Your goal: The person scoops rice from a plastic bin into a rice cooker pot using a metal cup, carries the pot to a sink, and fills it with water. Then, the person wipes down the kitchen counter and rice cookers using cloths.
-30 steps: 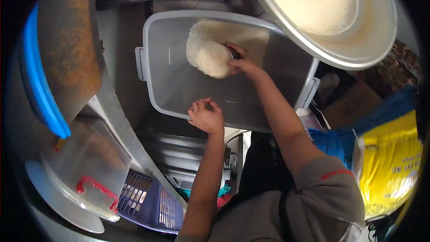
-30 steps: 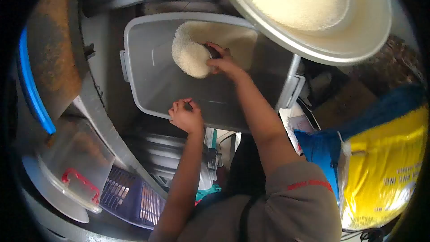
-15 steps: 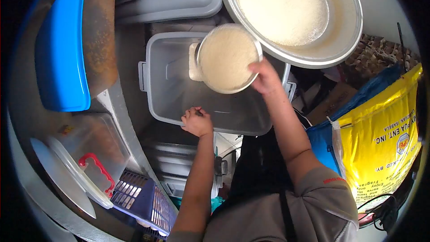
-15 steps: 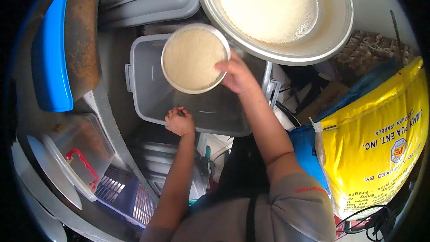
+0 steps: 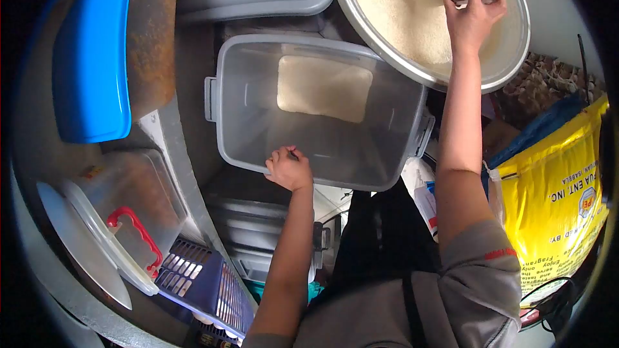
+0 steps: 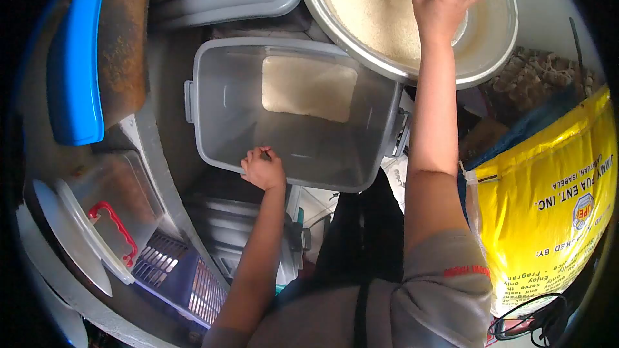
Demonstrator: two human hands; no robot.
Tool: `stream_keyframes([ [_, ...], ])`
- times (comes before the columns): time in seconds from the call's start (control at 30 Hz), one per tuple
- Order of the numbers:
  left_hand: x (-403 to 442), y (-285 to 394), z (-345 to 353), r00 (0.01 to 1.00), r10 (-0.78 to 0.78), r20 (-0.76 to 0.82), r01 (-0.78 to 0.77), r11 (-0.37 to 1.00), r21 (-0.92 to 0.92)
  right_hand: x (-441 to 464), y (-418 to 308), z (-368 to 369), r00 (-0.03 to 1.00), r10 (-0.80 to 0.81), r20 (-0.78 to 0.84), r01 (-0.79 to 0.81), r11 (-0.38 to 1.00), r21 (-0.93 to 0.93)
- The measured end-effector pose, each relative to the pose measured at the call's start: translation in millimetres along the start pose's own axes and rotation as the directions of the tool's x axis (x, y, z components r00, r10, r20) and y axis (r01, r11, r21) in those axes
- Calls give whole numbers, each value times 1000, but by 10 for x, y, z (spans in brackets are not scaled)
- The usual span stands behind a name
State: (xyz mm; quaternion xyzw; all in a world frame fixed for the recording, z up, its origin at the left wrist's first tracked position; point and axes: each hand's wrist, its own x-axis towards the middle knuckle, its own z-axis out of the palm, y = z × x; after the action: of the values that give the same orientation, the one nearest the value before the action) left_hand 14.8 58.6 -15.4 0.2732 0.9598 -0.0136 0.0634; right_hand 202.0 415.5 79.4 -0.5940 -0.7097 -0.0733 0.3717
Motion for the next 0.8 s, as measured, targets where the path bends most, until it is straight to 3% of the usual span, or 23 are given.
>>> stream_keyframes([
  [0.03, 7, 8, -3, 1000, -5, 4, 5, 1000, -5, -8, 26, 34, 999, -38, -15, 37, 997, -64],
  [0.07, 14, 13, -7, 1000, -11, 6, 11, 1000, -10, -40, 23, 62, 949, -234, -210, 213, 970, -119],
  [0.17, 15, 20, -6, 1000, -11, -18, 11, 1000, -5, -90, 101, 120, 939, -259, -225, 236, 964, -121],
  [0.23, 15, 54, -57, 1000, -17, 3, 17, 1000, -10, -247, -245, -28, 967, -115, -229, 155, 974, 163],
  [0.3, 9, 59, -67, 1000, -13, 15, 13, 1000, -17, -555, -754, -224, 965, -181, -191, 227, 940, 253],
  [0.33, 10, 49, -61, 1000, -7, 14, 7, 1000, -21, -843, -936, -313, 978, -205, 45, 174, 911, 375],
  [0.4, 12, 24, -24, 1000, 10, -4, -10, 1000, -23, -1452, -1305, -406, 862, -211, 460, -112, 806, 581],
  [0.43, 14, 0, 15, 1000, 20, -22, -20, 1000, -21, -1784, -1470, -336, 832, -169, 529, -256, 729, 635],
  [0.5, 2, -49, 44, 999, 33, -32, -33, 999, -17, -2474, -1549, -26, 563, -25, 826, -549, 736, 396],
  [0.57, 14, 4, -12, 999, 45, -22, -45, 999, -21, -3472, -1270, 738, 476, 355, 805, -708, 697, 111],
  [0.63, -6, 11, -5, 999, 40, -3, -40, 999, -29, -3933, -810, 1239, 476, 627, 617, -547, 760, -351],
  [0.67, 20, 9, 9, 999, 44, -1, -44, 999, -26, -4032, -566, 1447, 593, 629, 503, -517, 776, -362],
  [0.7, 45, 13, 8, 999, 48, 6, -48, 998, -36, -3999, -351, 1609, 547, 690, 474, -513, 724, -462],
  [0.77, 42, 17, -8, 998, 48, 35, -46, 998, -53, -3896, -87, 1902, 415, 686, 598, -598, 701, -389],
  [0.8, 40, 3, 6, 998, 50, 40, -47, 997, -56, -4040, -156, 2070, 440, 669, 599, -492, 738, -462],
])
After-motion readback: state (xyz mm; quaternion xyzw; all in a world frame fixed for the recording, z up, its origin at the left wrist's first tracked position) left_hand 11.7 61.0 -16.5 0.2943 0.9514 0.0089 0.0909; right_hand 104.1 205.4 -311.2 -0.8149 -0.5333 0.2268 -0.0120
